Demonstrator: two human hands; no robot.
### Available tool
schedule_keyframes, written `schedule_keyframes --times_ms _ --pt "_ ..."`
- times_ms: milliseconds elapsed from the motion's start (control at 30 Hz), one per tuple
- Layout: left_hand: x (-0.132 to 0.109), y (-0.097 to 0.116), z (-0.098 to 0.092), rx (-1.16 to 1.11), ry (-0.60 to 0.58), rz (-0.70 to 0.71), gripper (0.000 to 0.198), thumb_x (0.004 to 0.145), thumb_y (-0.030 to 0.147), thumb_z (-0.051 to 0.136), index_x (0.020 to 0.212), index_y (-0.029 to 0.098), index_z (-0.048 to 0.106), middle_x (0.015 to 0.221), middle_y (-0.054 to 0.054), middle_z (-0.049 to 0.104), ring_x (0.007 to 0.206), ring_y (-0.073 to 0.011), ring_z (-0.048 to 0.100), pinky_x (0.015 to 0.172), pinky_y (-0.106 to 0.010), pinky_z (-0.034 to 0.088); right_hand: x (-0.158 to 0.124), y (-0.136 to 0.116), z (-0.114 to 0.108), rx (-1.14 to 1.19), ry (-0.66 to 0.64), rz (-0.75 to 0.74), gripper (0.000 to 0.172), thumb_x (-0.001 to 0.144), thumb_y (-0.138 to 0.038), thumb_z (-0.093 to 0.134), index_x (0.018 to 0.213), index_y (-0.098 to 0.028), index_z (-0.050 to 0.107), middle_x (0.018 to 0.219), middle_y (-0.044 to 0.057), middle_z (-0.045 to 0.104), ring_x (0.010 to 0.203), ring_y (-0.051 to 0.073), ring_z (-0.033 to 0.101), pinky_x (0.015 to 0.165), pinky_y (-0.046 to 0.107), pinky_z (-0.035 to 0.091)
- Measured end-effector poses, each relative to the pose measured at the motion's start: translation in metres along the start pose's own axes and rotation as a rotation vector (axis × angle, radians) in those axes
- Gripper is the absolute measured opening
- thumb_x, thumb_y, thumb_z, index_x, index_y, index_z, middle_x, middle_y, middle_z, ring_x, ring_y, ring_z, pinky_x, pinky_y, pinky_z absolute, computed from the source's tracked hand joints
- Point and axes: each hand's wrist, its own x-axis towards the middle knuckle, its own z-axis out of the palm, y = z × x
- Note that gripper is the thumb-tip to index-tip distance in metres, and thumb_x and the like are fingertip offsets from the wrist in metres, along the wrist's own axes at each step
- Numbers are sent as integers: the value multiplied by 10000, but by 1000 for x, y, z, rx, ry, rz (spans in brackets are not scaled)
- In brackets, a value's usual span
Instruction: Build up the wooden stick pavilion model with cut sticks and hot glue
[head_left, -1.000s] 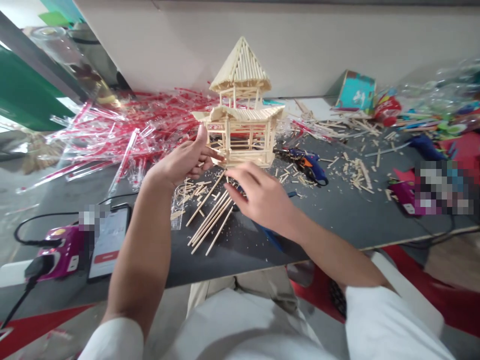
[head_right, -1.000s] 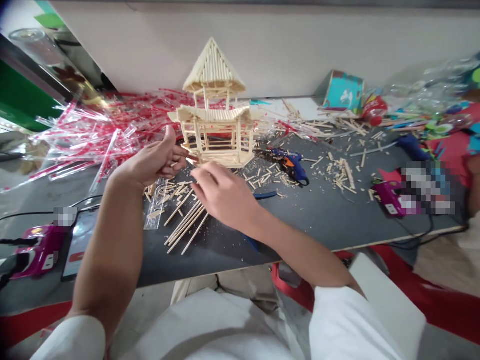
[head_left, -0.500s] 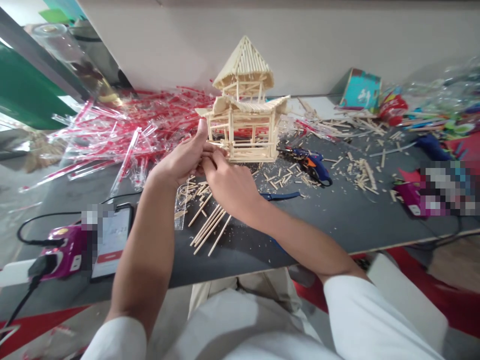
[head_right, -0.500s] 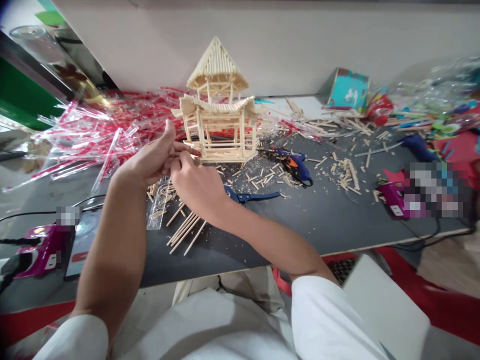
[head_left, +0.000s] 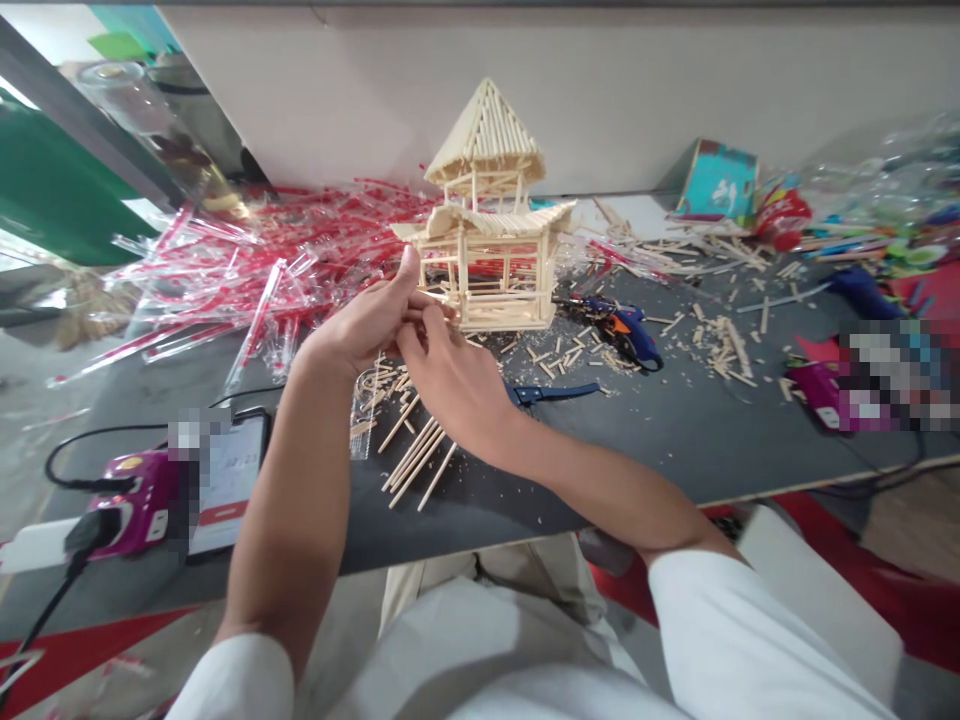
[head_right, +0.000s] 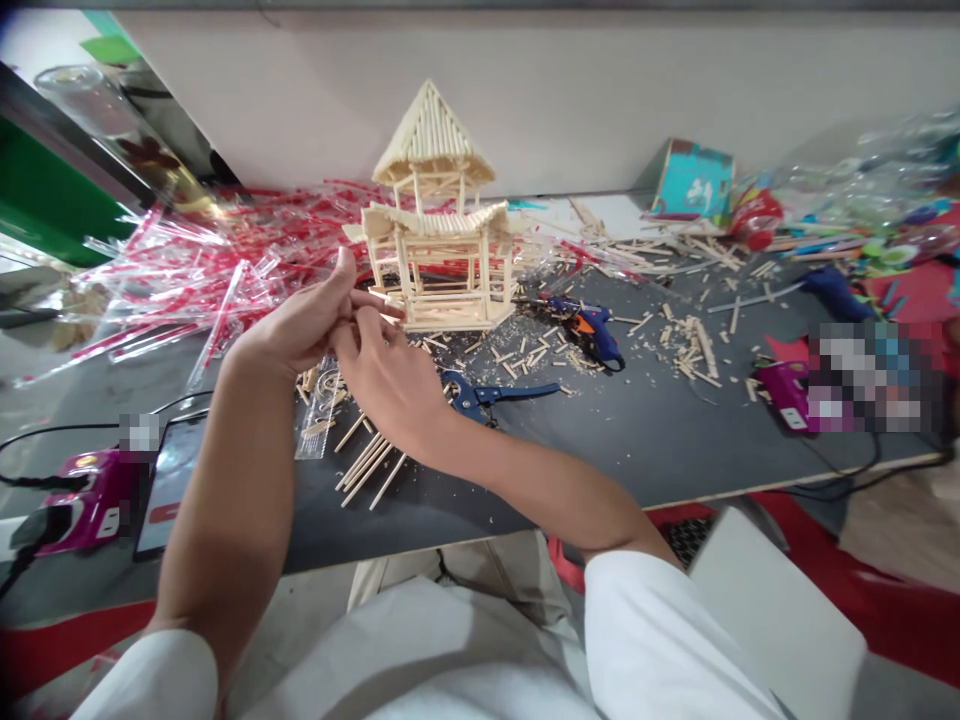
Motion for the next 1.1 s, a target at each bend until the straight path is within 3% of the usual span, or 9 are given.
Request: schedule_keyframes --times_ms 167,433,733,967,1100 --pt "1 -3 1 -222 10 -60 925 899 866 342 1213 96 749 730 -132 747 742 -221 727 614 -250 549 -2 -1 3 9 9 -84 451 1038 -55 243 1341 -54 576 1356 209 597 1116 280 649 603 335 510" --pt "2 -1 6 -339 10 -87 843 917 828 393 1177 112 754 801 -143 779 772 -239 751 657 -268 591 -7 -3 8 -59 23 -102 475 1030 -43 258 1423 -45 524 1374 235 582 1206 310 610 597 345 546" --pt "2 -2 4 -326 0 -69 791 917 803 452 1172 124 769 738 -134 763 758 -251 759 645 -288 590 -4 -4 1 21 -96 -42 456 1012 -62 280 1369 -83 563 1298 232 555 1168 330 608 559 327 525" --pt "3 -5 3 -333 -18 -91 760 920 789 472 1176 140 773 710 -113 744 719 -228 744 579 -270 554 -3 -3 -4 41 -103 -15 431 1011 -40 266 1271 -86 607 1232 213 582 1111 293 637 574 321 493" --pt "2 -5 2 -318 -13 -90 731 922 779 486 1160 153 780 727 -109 745 689 -211 733 563 -266 538 -4 -3 -3 41 -42 4 394 1032 -63 276 1205 -105 628 1178 186 607 1005 250 661 553 320 443"
